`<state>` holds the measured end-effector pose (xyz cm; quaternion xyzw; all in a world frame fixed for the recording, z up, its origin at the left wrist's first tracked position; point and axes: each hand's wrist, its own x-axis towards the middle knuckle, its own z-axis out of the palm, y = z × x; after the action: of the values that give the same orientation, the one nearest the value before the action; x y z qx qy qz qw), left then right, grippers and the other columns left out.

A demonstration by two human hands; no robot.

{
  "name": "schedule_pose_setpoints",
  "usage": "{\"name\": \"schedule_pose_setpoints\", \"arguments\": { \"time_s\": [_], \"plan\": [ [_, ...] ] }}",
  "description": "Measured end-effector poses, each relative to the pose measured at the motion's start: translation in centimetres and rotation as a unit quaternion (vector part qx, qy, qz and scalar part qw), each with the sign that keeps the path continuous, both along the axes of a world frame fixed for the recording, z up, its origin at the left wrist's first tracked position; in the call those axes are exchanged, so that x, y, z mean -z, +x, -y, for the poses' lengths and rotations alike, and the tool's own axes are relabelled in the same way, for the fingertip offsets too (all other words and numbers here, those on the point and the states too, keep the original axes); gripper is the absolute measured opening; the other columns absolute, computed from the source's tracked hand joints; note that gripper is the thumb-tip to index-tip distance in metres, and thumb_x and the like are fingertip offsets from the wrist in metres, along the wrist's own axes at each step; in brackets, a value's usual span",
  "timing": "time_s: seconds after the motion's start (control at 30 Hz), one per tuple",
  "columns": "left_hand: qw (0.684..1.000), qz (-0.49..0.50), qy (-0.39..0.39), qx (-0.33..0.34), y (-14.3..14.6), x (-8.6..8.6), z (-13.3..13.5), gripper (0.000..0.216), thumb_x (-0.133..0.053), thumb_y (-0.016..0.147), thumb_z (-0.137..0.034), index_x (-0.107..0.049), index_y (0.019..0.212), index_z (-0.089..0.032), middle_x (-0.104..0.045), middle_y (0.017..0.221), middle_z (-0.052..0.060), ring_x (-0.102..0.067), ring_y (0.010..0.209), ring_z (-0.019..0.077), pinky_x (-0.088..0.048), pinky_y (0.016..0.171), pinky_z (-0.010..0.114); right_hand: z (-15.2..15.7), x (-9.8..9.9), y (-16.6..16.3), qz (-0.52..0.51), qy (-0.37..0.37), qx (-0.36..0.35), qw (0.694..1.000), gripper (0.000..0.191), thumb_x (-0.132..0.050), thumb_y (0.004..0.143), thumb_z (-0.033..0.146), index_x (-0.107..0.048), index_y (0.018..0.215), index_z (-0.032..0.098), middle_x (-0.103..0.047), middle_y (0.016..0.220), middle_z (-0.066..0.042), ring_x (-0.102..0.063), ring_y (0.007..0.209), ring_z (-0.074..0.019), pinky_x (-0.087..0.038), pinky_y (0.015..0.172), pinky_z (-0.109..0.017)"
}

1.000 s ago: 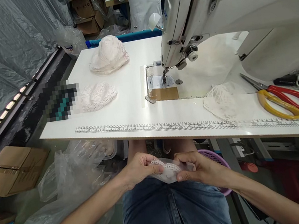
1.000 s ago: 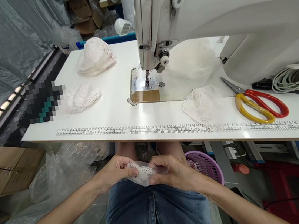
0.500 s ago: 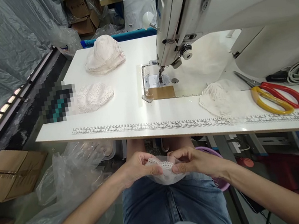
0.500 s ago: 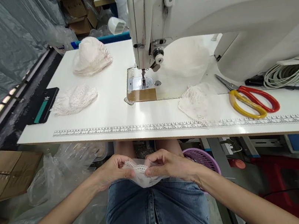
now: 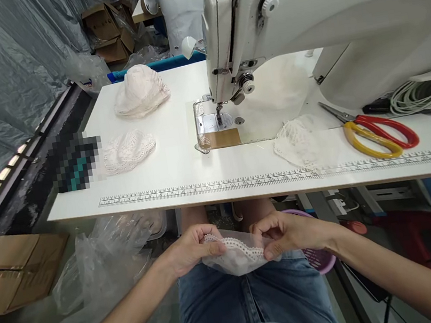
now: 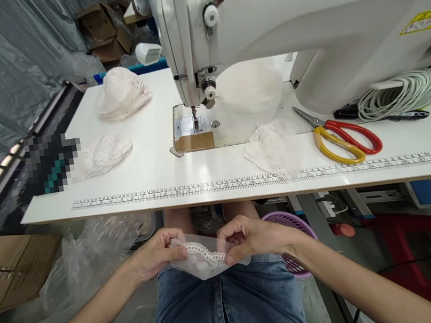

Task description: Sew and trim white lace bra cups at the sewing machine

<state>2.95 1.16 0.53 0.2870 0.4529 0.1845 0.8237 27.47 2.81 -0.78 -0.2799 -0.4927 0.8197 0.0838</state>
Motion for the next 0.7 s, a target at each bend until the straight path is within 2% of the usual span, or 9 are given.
{"name": "schedule_pose_setpoints", "arguments": {
  "time_s": [0.13, 0.23, 0.33, 0.47, 0.7],
  "plan": [
    [1.0, -0.019, 0.011, 0.02, 0.6, -0.2, -0.2, 0.036, -0.085, 0.048, -0.033, -0.062, 0.064, -0.01, -0.062, 0.058, 0.0, -0.053, 0.054, 0.0079, -0.04, 0.056, 0.019, 0.3, -0.6, -0.4, -0.012, -0.002, 0.008, 1.0, 0.027, -0.075, 0.067, 0.033, -0.064, 0.082, 0.013, -0.057, 0.074, 0.001, -0.049, 0.065, -0.0096, -0.037, 0.06, -0.021],
    [0.998, -0.041, 0.027, 0.032, 1.0, -0.4, -0.2, 0.035, -0.083, 0.051, -0.034, -0.065, 0.069, -0.01, -0.063, 0.062, 0.0, -0.054, 0.057, 0.009, -0.041, 0.059, 0.02, 0.6, -0.9, -1.6, -0.003, 0.014, 0.03, 0.999, 0.029, -0.076, 0.065, 0.035, -0.061, 0.078, 0.014, -0.052, 0.068, 0.004, -0.045, 0.063, -0.0093, -0.033, 0.058, -0.021],
    [0.997, -0.064, 0.04, 0.033, 1.0, -0.6, -0.2, 0.036, -0.082, 0.053, -0.036, -0.065, 0.07, -0.009, -0.063, 0.064, 0.001, -0.054, 0.057, 0.0098, -0.041, 0.059, 0.021, 0.8, -0.5, -2.7, 0.018, 0.031, 0.063, 0.997, 0.032, -0.075, 0.065, 0.04, -0.058, 0.071, 0.014, -0.046, 0.061, 0.005, -0.039, 0.058, -0.0086, -0.028, 0.054, -0.021],
    [0.995, -0.084, 0.045, 0.032, 0.6, -0.6, 0.0, 0.034, -0.081, 0.055, -0.035, -0.066, 0.07, -0.009, -0.062, 0.063, 0.001, -0.052, 0.056, 0.0089, -0.039, 0.057, 0.021, 1.0, 0.1, -3.3, 0.015, 0.021, 0.085, 0.996, 0.031, -0.072, 0.069, 0.042, -0.059, 0.07, 0.014, -0.047, 0.06, 0.005, -0.038, 0.058, -0.0088, -0.027, 0.054, -0.022],
    [0.995, -0.066, 0.046, 0.057, 0.3, -0.6, -0.2, 0.033, -0.08, 0.056, -0.035, -0.067, 0.073, -0.01, -0.061, 0.064, 0.0, -0.052, 0.059, 0.0091, -0.039, 0.059, 0.021, 0.8, -0.5, -3.1, 0.008, -0.003, 0.075, 0.997, 0.03, -0.073, 0.068, 0.04, -0.059, 0.07, 0.013, -0.047, 0.062, 0.004, -0.038, 0.058, -0.0088, -0.026, 0.055, -0.022]
  ]
}}
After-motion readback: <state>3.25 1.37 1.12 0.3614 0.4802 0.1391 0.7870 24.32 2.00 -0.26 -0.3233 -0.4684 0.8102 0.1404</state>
